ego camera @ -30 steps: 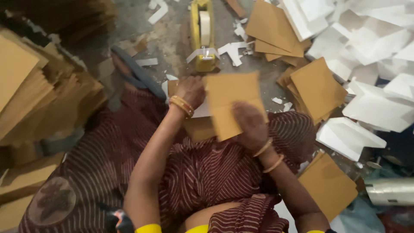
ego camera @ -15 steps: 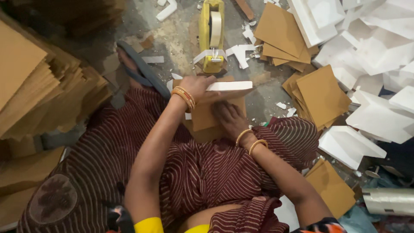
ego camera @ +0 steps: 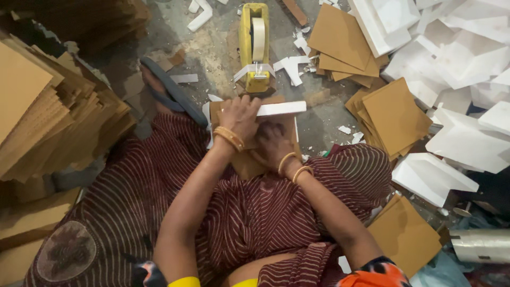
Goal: The person sits on the floor and repeatedly assembles small cardboard boxes by inserting white foam inserts and sealing the flaps with clear tape from a handheld dispenser. The person handles flat cardboard pieces and foam inserts one at a time, folding and taping them into finished boxes.
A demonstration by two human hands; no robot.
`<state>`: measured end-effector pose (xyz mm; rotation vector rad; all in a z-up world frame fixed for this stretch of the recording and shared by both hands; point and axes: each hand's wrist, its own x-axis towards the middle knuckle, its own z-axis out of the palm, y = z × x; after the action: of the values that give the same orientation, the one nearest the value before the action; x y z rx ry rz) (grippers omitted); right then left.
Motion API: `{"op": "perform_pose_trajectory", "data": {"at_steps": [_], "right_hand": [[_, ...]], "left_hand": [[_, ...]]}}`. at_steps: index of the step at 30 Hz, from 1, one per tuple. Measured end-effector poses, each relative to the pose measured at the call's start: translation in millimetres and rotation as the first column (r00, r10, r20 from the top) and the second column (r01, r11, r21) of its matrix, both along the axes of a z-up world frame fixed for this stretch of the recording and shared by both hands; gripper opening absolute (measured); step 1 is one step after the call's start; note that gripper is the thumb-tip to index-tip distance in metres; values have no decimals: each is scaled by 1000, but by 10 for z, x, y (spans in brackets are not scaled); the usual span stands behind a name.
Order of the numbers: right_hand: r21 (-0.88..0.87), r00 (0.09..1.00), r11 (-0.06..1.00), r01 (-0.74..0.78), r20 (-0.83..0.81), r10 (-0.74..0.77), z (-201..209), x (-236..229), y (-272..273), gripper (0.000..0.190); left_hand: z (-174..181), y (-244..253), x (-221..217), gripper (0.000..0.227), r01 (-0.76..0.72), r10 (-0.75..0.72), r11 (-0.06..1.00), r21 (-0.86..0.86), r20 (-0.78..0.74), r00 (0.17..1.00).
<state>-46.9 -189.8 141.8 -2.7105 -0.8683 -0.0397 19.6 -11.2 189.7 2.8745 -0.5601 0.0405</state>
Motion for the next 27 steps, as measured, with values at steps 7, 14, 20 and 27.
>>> {"op": "perform_pose_trajectory", "data": {"at_steps": [7,14,20,27], "right_hand": [[665,809,491,563,-323,-491,108,147,-556,35],[720,954,627,298,-252,-164,-235,571,-550,62],[800,942,509,317,-329,-69,-605,560,-696,63],[764,966,601,235,-250,-61,-658,568,-624,58]], "left_hand": [[71,131,-114,46,50,-28,989,-137,161,986],[90,120,-99,43,40,-27,995,-93,141,990],[-93,562,-73,47,11,-54,912,-410,-92,994],[-717,428,-348,71,-437,290,412,-800,-339,895]]}}
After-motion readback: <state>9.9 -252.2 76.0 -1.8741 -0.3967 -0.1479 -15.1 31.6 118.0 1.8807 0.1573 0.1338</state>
